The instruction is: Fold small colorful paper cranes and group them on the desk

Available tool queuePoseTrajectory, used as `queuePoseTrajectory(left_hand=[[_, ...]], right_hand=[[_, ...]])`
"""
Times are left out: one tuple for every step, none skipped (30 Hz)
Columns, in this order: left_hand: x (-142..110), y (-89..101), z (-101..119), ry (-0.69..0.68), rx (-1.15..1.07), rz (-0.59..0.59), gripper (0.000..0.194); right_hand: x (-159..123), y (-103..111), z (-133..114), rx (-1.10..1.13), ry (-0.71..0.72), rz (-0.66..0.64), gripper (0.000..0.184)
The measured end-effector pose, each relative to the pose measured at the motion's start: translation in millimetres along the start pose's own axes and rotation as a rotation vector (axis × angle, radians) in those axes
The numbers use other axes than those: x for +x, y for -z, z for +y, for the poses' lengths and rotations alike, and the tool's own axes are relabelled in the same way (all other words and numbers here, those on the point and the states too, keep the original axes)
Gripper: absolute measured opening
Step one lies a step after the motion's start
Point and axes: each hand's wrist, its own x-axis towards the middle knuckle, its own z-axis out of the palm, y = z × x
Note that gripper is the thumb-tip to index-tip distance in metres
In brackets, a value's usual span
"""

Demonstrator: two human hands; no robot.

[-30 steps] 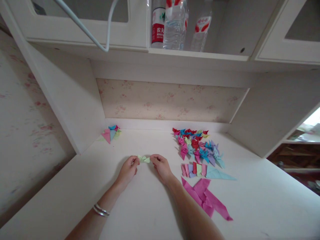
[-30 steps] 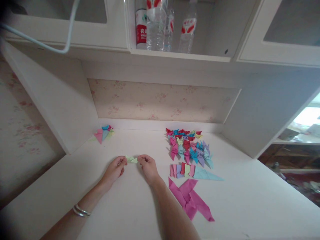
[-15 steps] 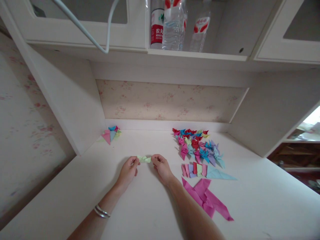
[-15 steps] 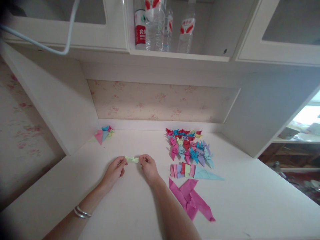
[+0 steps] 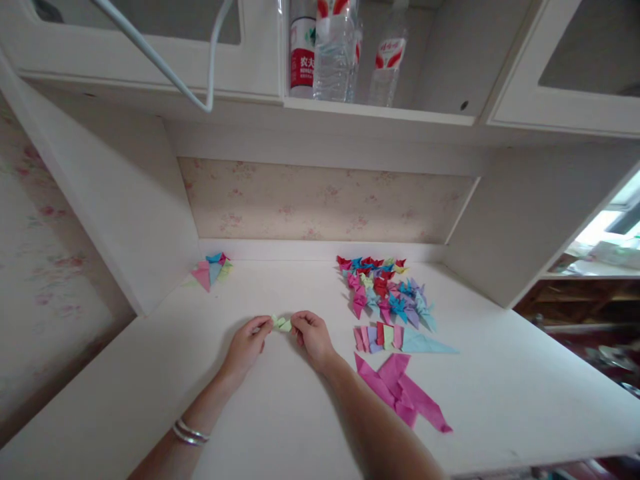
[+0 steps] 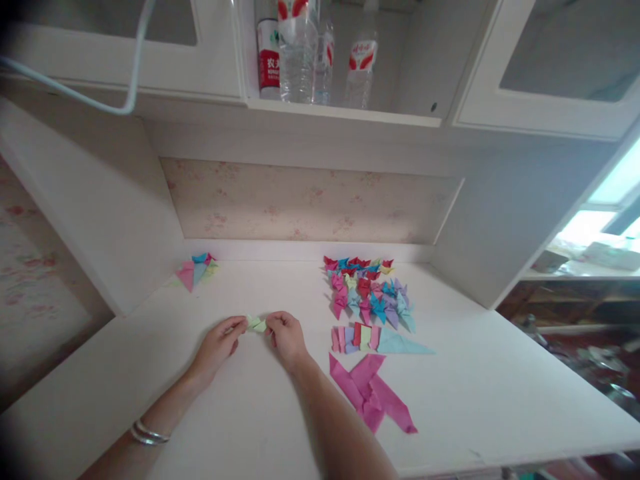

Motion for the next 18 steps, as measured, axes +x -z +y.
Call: queuePoseTrajectory(left_hand=[[0.7, 0.6, -0.9, 0.004, 0.006, 0.003, 0.047], [1.3, 0.9, -1.9, 0.007, 0.009, 0.009, 0.047], [1.8, 0.9, -2.8, 0.008, 0.011, 0.020, 0.046], [2.0, 0.5, -3.5, 0.009, 0.012, 0.029, 0.046], [2.0, -0.2, -4.1, 0.009, 0.012, 0.035, 0.046], [1.9, -1.3, -4.4, 0.009, 0.014, 0.035, 0.046], [1.7, -2.4, -4.6, 0.010, 0.019, 0.032, 0.048], [1.6, -3.7, -4.7, 0.011, 0.028, 0.027, 0.049], [1.6, -4.8, -4.8, 0.011, 0.041, 0.022, 0.051], [1.8, -5.8, -4.9, 0.012, 0.059, 0.017, 0.051], [2.2, -6.6, -5.1, 0.013, 0.082, 0.011, 0.051], [2.6, -7.1, -5.5, 0.014, 0.109, 0.002, 0.051], [3.1, -7.4, -6.1, 0.012, 0.137, -0.010, 0.049], [3.5, -7.5, -6.9, 0.005, 0.166, -0.028, 0.047], [3.8, -7.5, -7.8, -0.005, 0.196, -0.045, 0.044], [4.1, -7.5, -8.9, -0.014, 0.224, -0.061, 0.042], [4.3, -7.5, -10.1, -0.020, 0.248, -0.075, 0.040], [4.5, -7.5, -11.4, -0.020, 0.268, -0.086, 0.039]], right_hand=[[-0.1, -1.3, -1.4, -0.030, -0.015, -0.009, 0.014], [0.1, -2.3, -4.2, -0.060, -0.036, -0.026, 0.012], [0.7, -2.7, -8.8, -0.094, -0.058, -0.051, 0.010], [1.9, -2.3, -15.1, -0.133, -0.079, -0.077, 0.009], [3.8, -0.7, -23.3, -0.179, -0.091, -0.100, 0.008], [6.6, 2.4, -33.1, -0.232, -0.089, -0.117, 0.008], [10.3, 7.2, -44.4, -0.293, -0.070, -0.132, 0.008], [15.1, 14.2, -57.0, -0.357, -0.036, -0.142, 0.009], [21.1, 23.6, -70.4, -0.425, 0.011, -0.152, 0.009], [28.1, 35.6, -84.3, -0.499, 0.060, -0.163, 0.009], [36.3, 50.6, -98.4, -0.575, 0.106, -0.156, 0.010], [45.3, 68.4, -112.1, -0.653, 0.145, -0.141, 0.012], [55.0, 89.1, -125.2, -0.744, 0.179, -0.107, 0.015], [64.9, 112.2, -137.1, -0.843, 0.204, -0.049, 0.017], [74.5, 137.3, -147.8, -0.942, 0.216, 0.034, 0.020], [83.4, 163.5, -157.0, -1.040, 0.211, 0.121, 0.022], [91.1, 190.0, -164.7, -1.137, 0.174, 0.233, 0.024], [97.2, 215.9, -171.0, -1.223, 0.115, 0.366, 0.025]])
